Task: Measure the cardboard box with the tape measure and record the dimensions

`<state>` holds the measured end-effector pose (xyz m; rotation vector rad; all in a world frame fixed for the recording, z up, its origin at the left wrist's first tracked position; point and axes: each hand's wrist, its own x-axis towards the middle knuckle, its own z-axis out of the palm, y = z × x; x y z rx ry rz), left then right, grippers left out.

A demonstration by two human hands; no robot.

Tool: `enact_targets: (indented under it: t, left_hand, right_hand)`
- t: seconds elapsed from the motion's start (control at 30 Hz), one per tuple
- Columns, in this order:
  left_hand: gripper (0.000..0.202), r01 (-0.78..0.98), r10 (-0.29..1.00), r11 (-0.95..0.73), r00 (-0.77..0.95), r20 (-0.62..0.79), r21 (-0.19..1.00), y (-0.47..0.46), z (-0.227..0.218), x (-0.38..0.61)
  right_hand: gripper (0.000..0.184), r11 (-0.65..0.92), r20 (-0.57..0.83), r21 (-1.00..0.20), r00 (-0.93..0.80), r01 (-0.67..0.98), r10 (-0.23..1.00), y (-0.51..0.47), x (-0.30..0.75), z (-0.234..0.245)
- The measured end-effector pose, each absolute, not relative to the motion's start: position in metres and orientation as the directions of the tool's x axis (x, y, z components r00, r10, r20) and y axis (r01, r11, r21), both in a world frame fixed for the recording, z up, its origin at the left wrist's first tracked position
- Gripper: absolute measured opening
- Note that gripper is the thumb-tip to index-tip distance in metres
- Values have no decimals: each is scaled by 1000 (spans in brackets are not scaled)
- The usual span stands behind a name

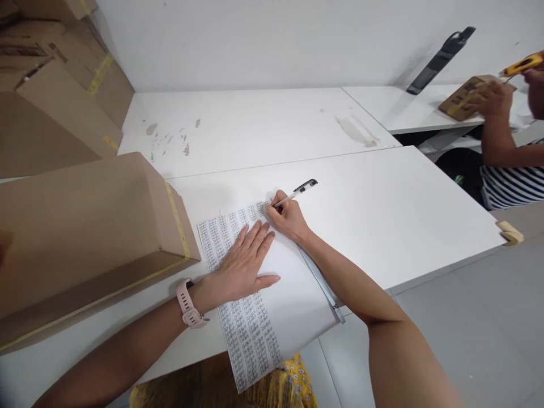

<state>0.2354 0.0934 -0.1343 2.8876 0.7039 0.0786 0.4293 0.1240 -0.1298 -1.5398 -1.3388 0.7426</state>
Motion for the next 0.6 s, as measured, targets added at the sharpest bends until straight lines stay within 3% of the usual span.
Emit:
enact_targets:
  t: [0.6]
  left_hand:
    - [92,449,461,-875,887,30,179,93,-137,235]
  right_hand:
    - [21,21,117,-918,219,396,969,124,428,-129]
